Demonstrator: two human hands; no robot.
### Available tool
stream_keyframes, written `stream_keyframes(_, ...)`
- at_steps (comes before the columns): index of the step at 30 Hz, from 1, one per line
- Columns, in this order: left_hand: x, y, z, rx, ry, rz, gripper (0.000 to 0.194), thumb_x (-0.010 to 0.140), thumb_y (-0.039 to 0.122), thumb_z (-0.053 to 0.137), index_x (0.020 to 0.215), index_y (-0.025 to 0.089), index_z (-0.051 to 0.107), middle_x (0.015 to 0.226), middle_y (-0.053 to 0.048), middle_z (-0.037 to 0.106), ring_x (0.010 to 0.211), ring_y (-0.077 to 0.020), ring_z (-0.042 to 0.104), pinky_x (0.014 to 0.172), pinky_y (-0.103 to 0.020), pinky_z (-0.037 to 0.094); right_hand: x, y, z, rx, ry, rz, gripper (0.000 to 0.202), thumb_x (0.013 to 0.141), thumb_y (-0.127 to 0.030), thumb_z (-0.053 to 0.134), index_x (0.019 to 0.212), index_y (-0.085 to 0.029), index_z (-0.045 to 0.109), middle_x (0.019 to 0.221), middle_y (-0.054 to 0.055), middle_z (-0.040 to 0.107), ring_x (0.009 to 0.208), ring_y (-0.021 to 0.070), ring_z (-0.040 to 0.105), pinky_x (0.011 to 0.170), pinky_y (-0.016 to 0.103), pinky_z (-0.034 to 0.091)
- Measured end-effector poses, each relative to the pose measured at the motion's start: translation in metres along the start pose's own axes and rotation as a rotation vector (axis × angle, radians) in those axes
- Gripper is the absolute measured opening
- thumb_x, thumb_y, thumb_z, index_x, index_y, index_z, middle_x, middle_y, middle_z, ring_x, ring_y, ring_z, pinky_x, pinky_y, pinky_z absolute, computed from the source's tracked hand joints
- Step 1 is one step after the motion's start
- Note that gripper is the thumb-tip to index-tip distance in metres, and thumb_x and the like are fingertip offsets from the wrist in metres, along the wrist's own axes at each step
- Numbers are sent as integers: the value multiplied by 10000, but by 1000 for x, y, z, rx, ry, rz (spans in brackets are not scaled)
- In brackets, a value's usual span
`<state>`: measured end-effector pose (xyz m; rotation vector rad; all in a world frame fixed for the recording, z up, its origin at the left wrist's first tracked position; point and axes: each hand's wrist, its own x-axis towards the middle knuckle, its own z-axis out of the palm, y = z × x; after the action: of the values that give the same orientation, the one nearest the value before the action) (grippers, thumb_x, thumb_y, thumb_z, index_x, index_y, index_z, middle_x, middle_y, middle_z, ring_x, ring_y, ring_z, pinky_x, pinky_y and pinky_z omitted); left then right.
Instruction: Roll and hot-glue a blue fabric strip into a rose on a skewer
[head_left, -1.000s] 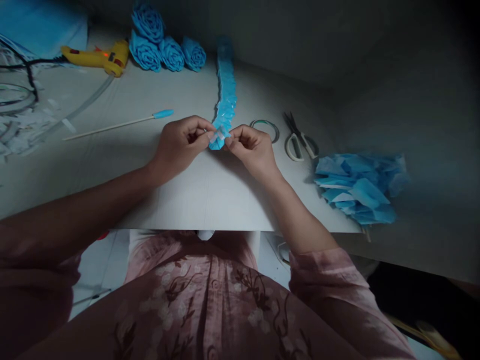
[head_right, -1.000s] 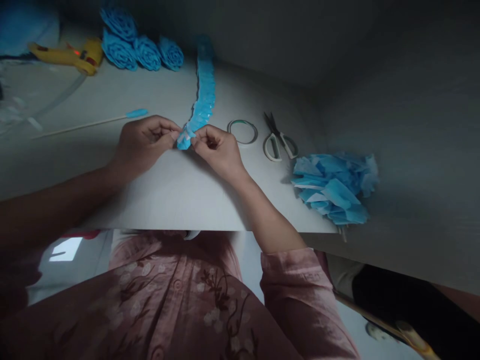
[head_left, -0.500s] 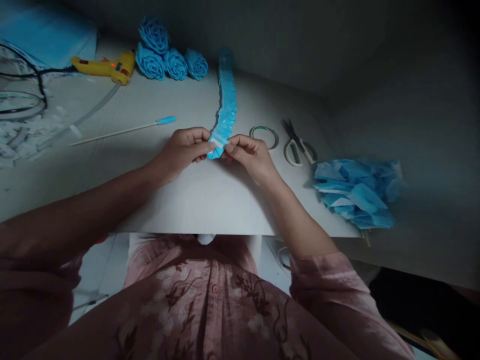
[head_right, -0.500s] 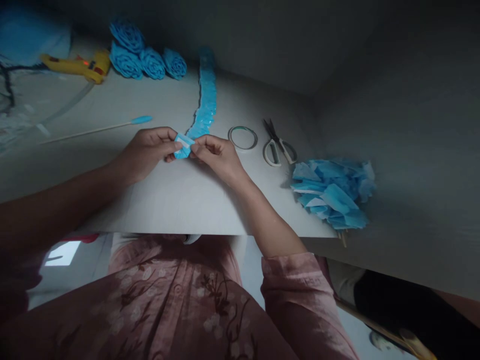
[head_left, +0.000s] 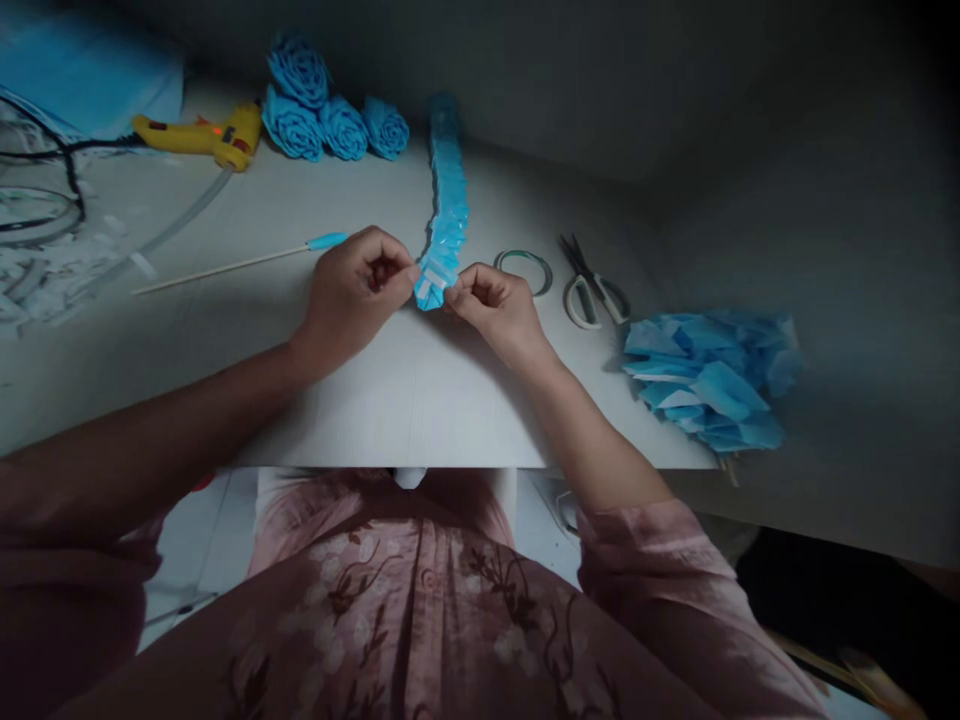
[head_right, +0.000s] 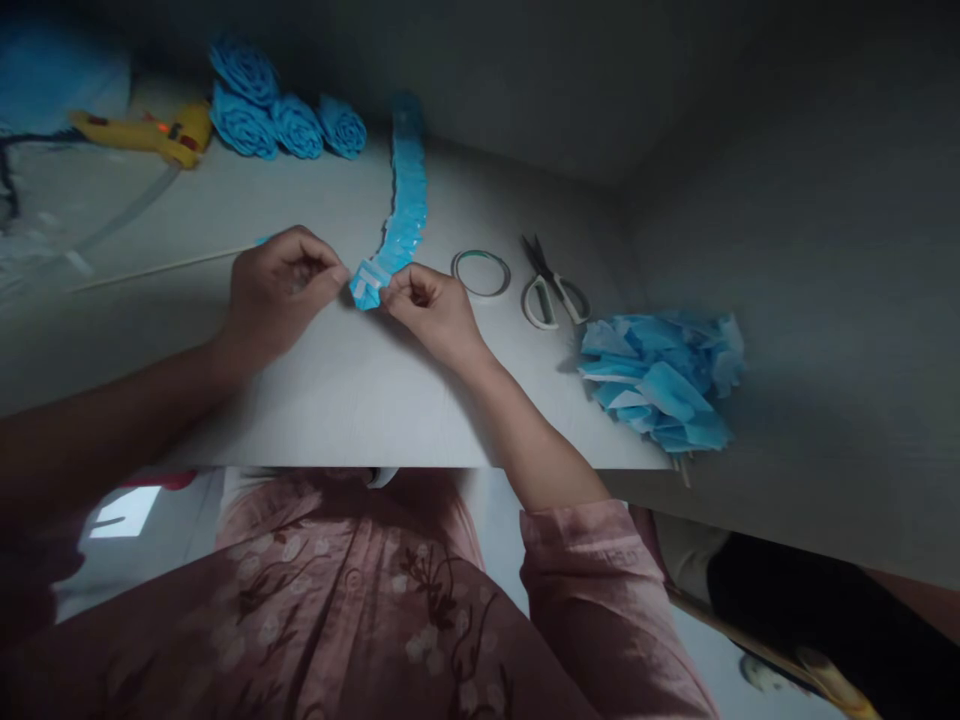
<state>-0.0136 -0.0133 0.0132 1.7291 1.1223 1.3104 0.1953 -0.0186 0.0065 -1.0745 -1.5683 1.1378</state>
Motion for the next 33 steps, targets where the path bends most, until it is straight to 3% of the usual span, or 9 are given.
stream_keyframes(5, -1, -1, -2, 158, -115, 130, 84, 928, 284, 772, 845, 290, 767, 879, -40, 676, 923, -266, 638, 894, -398, 480, -2, 0, 2, -56, 16, -43, 489, 869, -633, 868, 755, -244, 595, 728, -27, 618, 703, 137, 507, 681, 304, 418)
stream_keyframes(9, 1, -7, -2, 202, -135, 199, 82, 931, 323, 757, 874, 304, 812, 866, -53, 692, 940, -292, 648, 977, -436, 484, -3, -1, 4, -97, 14, -36, 467, 884, -612, 854, 760, -249, 588, 736, -27, 602, 722, 145, 496, 699, 308, 434)
stream_keyframes(14, 2, -8, -2, 220, -168, 132, 129, 937, 368, 765, 822, 320, 796, 889, -68, 718, 994, -323, 640, 995, -436, 513, -5, -5, 5, -134, -2, -70, 397, 898, -548, 806, 758, -251, 583, 754, -22, 591, 737, 150, 488, 731, 315, 449)
stream_keyframes(17, 3, -6, -2, 189, -181, 104, 159, 931, 339, 769, 775, 311, 776, 862, -69, 698, 986, -326, 638, 987, -438, 515, -5, -6, 4, -151, -13, -75, 370, 900, -522, 790, 761, -251, 577, 754, -23, 580, 733, 150, 477, 729, 315, 438)
stream_keyframes(22, 3, -5, -2, 238, -175, 170, 158, 910, 264, 739, 754, 283, 757, 816, -51, 680, 886, -285, 622, 950, -443, 488, -6, -7, 5, -164, -13, -91, 354, 906, -493, 774, 753, -250, 568, 741, -28, 563, 722, 147, 465, 718, 315, 417)
stream_keyframes(26, 2, -3, -2, 250, -168, 175, 164, 893, 206, 709, 739, 259, 726, 788, -32, 673, 842, -237, 613, 841, -385, 472, -6, -6, 5, -155, -13, -90, 401, 903, -527, 811, 747, -246, 572, 739, -30, 570, 722, 143, 471, 718, 313, 415)
stream_keyframes(33, 2, -6, -2, 62, -114, -71, 98, 884, 250, 735, 787, 253, 727, 752, -7, 683, 738, -200, 595, 702, -337, 425, -2, 0, 2, -110, -2, -38, 428, 886, -565, 868, 762, -244, 613, 751, -20, 614, 732, 149, 504, 701, 314, 417)
